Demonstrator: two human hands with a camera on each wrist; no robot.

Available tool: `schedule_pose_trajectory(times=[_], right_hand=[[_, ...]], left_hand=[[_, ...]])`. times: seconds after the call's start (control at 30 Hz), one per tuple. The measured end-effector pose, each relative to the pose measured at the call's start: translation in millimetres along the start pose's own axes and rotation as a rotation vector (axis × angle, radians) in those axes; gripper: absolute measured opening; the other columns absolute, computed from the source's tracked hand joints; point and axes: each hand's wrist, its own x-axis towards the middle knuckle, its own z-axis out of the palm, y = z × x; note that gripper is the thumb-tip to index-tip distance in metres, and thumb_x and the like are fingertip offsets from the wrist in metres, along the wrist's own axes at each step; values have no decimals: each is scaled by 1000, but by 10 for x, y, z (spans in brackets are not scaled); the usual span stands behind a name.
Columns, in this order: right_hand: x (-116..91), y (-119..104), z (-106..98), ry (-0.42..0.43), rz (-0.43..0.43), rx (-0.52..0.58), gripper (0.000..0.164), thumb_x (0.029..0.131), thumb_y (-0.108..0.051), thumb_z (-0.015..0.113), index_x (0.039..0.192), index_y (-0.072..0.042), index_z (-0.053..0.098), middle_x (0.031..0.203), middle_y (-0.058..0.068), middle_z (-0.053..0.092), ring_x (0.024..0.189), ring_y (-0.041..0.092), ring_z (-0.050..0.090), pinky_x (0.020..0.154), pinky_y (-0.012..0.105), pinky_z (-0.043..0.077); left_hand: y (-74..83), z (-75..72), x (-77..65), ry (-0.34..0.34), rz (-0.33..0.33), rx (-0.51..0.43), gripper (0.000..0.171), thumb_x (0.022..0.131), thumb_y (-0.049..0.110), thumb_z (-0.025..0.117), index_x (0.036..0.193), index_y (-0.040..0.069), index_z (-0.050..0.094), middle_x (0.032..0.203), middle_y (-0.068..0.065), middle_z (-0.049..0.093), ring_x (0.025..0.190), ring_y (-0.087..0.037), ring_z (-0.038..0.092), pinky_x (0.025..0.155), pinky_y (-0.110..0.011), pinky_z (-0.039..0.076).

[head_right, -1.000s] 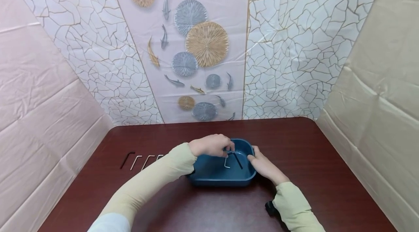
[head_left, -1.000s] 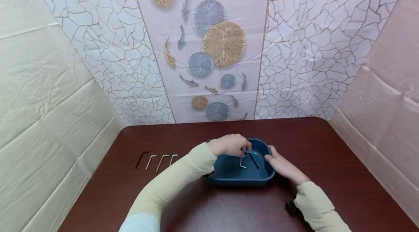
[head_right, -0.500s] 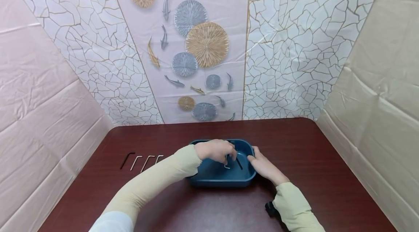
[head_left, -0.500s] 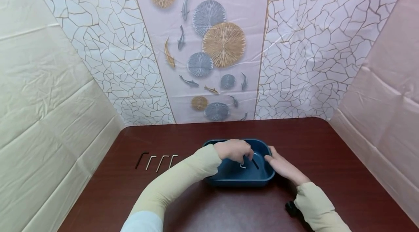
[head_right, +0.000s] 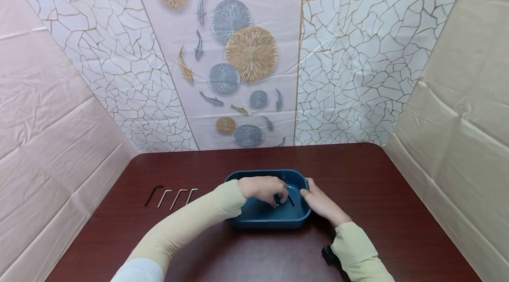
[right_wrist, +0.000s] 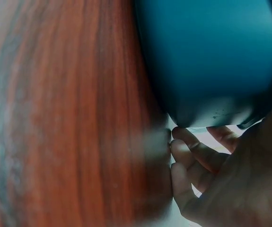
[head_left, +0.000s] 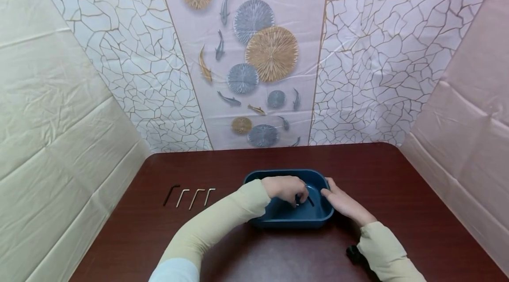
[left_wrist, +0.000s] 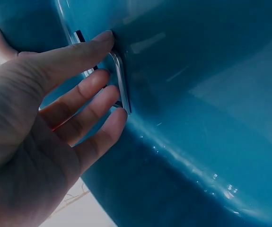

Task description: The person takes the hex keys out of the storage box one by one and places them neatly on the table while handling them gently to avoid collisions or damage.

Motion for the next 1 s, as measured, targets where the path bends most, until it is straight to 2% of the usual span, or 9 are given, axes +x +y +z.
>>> schedule_pose_trajectory(times=[0.37,0.53,0.77,1.0], right_hand=[[6,5,-5,2,-1,2,64,110,-32,32,158,0,3,160,30,13,143,49,23,108,66,29],[18,-1,5,10,10,-8,63,110,-31,32,157,1,5,159,31,16,141,49,27,107,65,31],[11,7,-4,7,16,14,64,110,-31,32,158,-1,3,161,29,13,144,49,22,110,67,26],[15,-4,7,12,10,2,64,110,-31,32,157,2,4,160,31,12,145,51,20,110,68,26]], left_hand=[[0,-10,15,17,13,-28,8,90,16,78,93,18,71,95,7,60,83,-7,54,71,-17,45],[-14,3,-24,17,0,-35,12,90,18,78,98,18,70,98,7,59,87,-7,53,73,-17,45],[-31,-33,-92,6,-27,-63,16,89,10,78,100,17,69,102,4,59,91,-9,52,76,-18,46],[-70,-7,-60,21,-4,-86,8,90,12,78,95,15,71,96,5,62,84,-7,55,72,-18,46]])
